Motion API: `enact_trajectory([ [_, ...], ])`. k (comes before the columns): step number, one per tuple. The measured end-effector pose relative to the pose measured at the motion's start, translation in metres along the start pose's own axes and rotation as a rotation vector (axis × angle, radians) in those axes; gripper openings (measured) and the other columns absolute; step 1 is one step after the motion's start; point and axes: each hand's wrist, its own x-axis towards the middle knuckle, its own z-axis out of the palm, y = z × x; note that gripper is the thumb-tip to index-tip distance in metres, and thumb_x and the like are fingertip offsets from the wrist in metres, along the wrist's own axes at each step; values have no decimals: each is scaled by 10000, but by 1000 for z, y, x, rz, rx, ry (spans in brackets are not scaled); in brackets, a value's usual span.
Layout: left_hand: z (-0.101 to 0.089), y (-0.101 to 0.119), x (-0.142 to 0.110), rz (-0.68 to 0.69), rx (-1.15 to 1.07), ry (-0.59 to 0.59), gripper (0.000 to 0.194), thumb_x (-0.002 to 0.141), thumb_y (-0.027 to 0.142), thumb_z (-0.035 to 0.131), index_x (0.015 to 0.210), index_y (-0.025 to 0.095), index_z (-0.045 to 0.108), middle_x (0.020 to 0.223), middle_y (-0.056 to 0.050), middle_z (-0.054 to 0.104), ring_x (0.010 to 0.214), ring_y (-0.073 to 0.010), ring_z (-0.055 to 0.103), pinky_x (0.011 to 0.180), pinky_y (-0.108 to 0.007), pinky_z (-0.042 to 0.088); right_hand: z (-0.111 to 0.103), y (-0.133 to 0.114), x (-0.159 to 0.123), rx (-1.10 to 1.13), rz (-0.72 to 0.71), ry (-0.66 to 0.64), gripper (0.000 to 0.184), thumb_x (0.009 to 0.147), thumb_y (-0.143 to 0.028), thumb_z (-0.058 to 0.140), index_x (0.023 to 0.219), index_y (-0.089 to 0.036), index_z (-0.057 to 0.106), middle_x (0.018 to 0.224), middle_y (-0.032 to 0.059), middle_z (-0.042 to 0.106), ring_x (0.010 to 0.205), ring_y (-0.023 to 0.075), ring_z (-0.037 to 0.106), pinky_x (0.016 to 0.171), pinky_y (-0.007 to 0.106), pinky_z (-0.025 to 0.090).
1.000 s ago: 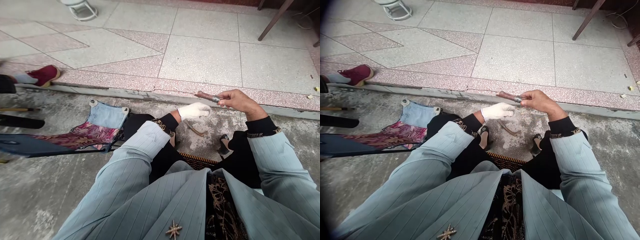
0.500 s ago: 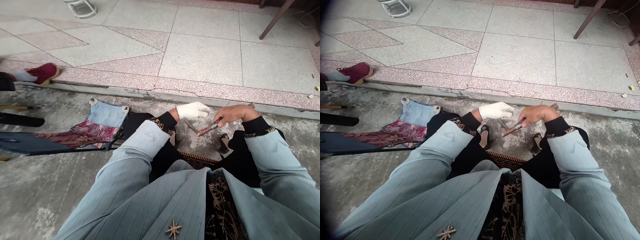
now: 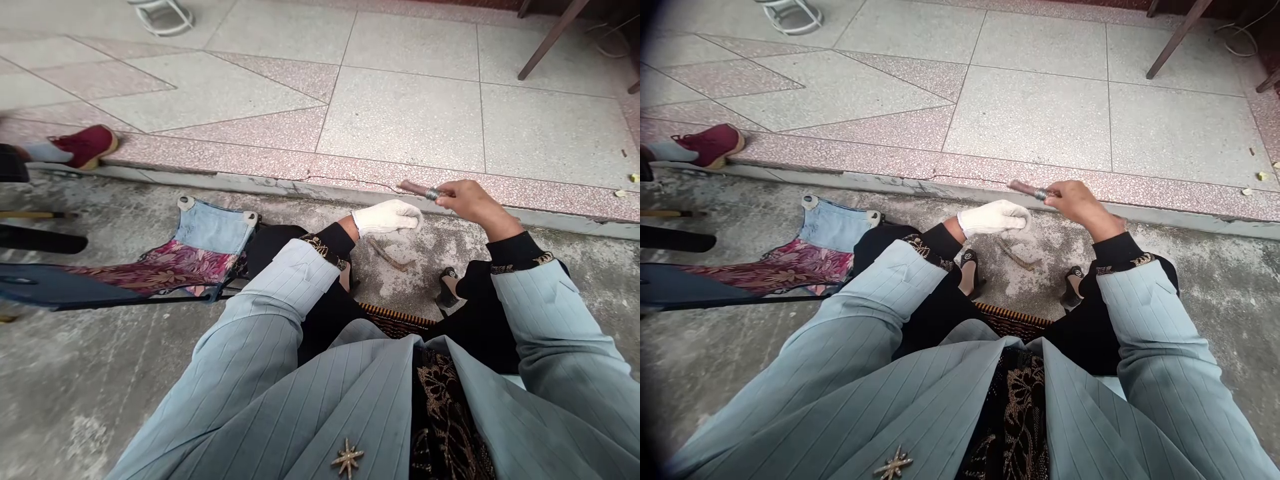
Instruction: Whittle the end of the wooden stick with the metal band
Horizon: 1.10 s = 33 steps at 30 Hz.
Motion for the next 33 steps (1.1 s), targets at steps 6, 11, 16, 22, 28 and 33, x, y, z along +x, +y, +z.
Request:
enact_trajectory([
  [6,1,-2,-1,9,150,-76,236,825,343,587,803,121,665,661,20,567,573,-78,465,605,-216,356,3,-6,-9,-110,-175,-652,201,763,-304,720,913,-200,804,854,65,727,774,211,605,722,323,410],
  [11,-2,-3,-2,1,42,6,269,832,358,608,901,105,670,691,6,583,567,-77,463,584,-214,366,-14,-6,-20,210,-330,-772,392,750,-423,720,1085,-228,780,971,26,735,830,184,609,769,307,427],
  [16,0,-5,0,-8,-41,105,279,893,378,552,922,117,645,732,-9,573,555,-66,457,542,-194,367,-16,-2,-17,486,-146,-179,419,777,-431,664,1088,-164,753,810,36,682,643,131,530,628,277,411],
  [22,11,-7,1,24,22,-6,257,880,369,524,889,142,644,710,9,541,589,-81,455,561,-191,351,1,3,-3,99,16,55,319,806,-358,611,1017,-163,748,766,52,657,692,182,552,629,299,384],
  [28,8,-3,-2,19,158,-49,249,860,355,523,805,136,630,652,17,532,571,-89,445,579,-210,340,10,-1,-2,-324,-88,-270,247,800,-287,620,974,-217,780,903,80,726,802,230,608,684,320,396],
  [33,1,-3,-3,1,226,14,211,837,297,551,840,121,668,673,14,571,580,-87,466,591,-211,352,7,-3,-13,-68,-307,-754,286,789,-311,661,1038,-262,791,912,23,751,842,233,634,754,332,443],
])
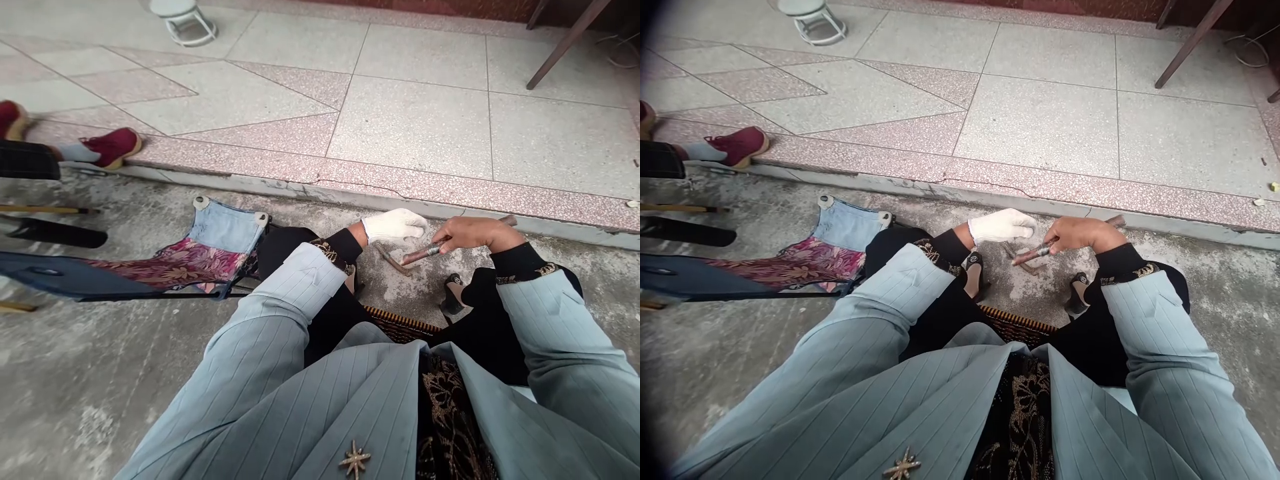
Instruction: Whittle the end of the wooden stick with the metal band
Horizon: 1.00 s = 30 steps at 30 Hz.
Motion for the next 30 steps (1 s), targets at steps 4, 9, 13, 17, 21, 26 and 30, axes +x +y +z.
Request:
enact_trajectory([
  [4,-2,-7,1,-24,-109,68,266,845,333,590,966,117,689,776,-18,634,620,-88,503,605,-213,383,-6,-1,-16,266,-136,176,473,777,-448,693,1206,-252,735,1051,28,738,910,207,628,798,311,449],
  [9,0,-13,3,-65,-283,163,285,834,367,622,899,96,678,693,-15,573,559,-74,431,537,-217,341,-11,1,-26,401,-13,508,491,749,-453,709,1180,-220,744,875,36,720,745,165,581,679,289,435],
  [13,2,-12,3,-66,-246,170,266,808,356,647,867,97,671,659,4,542,557,-74,416,536,-219,330,-6,-2,-24,460,-58,475,429,731,-429,718,1088,-197,761,846,34,701,704,148,553,653,280,424],
  [17,5,-8,5,26,-174,110,289,878,375,544,909,117,671,719,-2,568,603,-85,465,585,-218,356,1,-2,-11,498,16,704,397,785,-408,643,1065,-143,739,757,33,651,620,132,511,595,276,388],
  [21,11,-4,6,48,-32,52,254,886,325,486,882,136,656,742,4,575,628,-97,477,615,-224,355,1,2,3,184,212,835,350,794,-349,629,1057,-147,740,776,50,655,693,176,553,646,301,387],
  [26,17,-1,3,15,162,49,228,860,313,500,828,150,657,672,4,566,597,-114,459,599,-249,326,1,2,8,-165,358,543,257,819,-303,609,985,-179,760,844,80,693,761,213,583,665,314,379],
  [30,20,3,-1,3,154,9,205,822,323,571,768,147,662,622,3,565,573,-111,448,580,-255,319,4,1,1,-114,156,110,159,769,-287,672,843,-199,782,763,44,699,713,188,597,662,293,404],
])
